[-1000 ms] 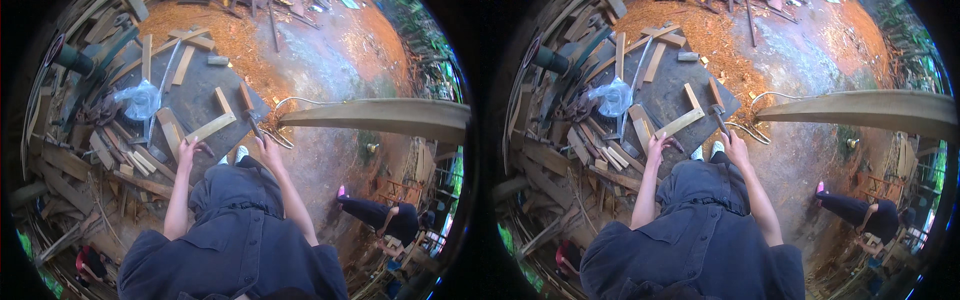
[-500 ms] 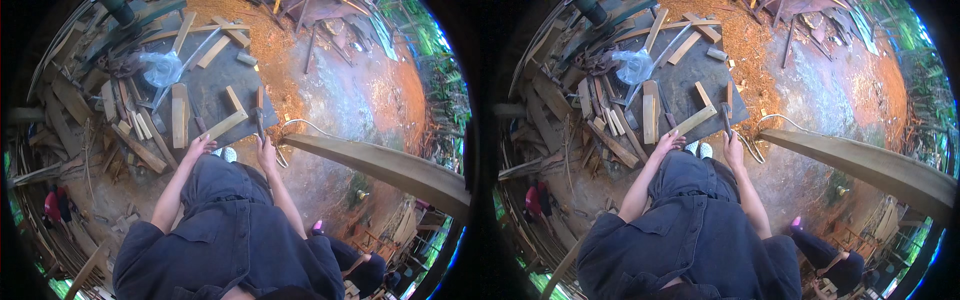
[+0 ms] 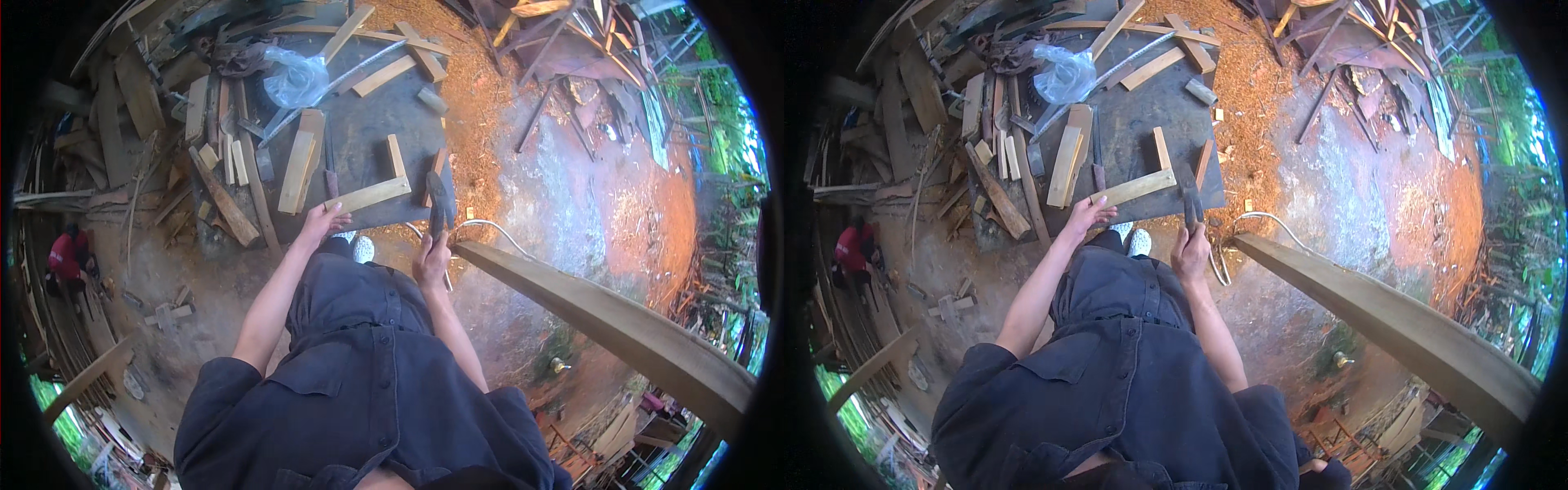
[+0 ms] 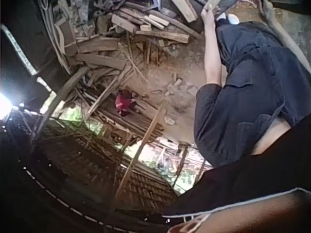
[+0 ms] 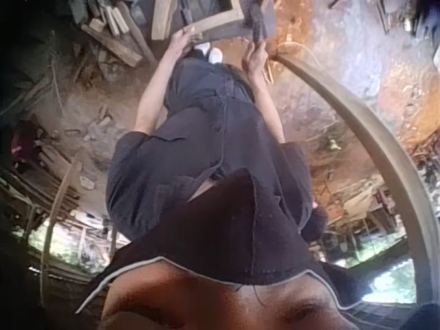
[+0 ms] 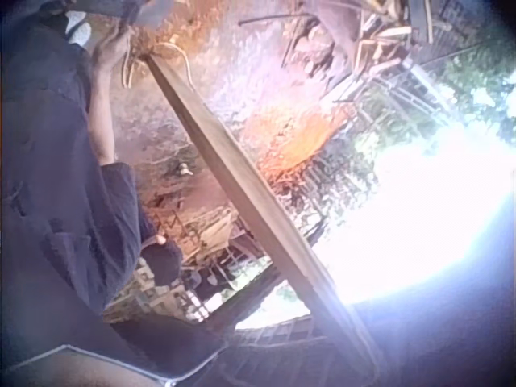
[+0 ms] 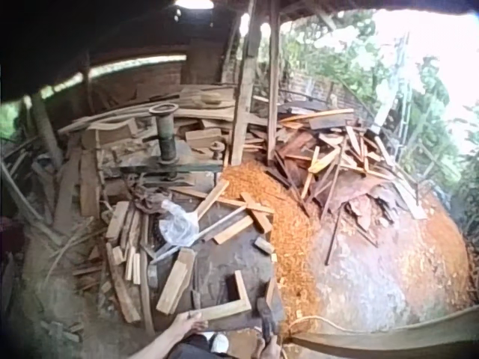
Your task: Hammering a nail into a wooden frame to join pieces together.
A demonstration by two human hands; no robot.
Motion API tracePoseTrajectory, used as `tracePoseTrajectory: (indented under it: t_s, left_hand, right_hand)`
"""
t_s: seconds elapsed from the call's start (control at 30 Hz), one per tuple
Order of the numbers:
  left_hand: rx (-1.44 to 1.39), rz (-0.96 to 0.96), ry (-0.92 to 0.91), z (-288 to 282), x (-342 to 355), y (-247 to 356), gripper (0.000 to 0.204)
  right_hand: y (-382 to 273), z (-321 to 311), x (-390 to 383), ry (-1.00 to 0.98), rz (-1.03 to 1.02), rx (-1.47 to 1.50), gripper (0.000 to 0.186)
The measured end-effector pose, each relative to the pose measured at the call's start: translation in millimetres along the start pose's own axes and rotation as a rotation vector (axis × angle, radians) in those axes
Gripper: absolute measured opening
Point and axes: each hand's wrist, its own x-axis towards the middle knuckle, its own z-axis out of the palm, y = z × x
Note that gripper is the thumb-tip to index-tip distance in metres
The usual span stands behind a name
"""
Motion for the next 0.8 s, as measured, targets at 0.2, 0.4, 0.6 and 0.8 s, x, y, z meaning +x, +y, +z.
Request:
tracePoseTrajectory:
  t_s: [0.2,0.4,0.6,0.8]
  left_hand:
    - [-0.023,0.004,0.011,11,-3,4,0.037]
    - [0.009,0.005,0.041,-6,-1,-5,0.036]
    - [-0.015,0.017,-0.001,9,3,6,0.036]
    - [-0.04,0.019,0.057,-3,1,-5,0.035]
  right_hand:
    - [33,15,7,-0.281,0.283,-0.35,0.045]
    - [-22,-4,23,-0.161,0.142,-0.169,0.034]
    - [20,17,15,-0.343,0.196,-0.487,0.042]
    - [-19,12,29,-0.301,0.172,-0.411,0.043]
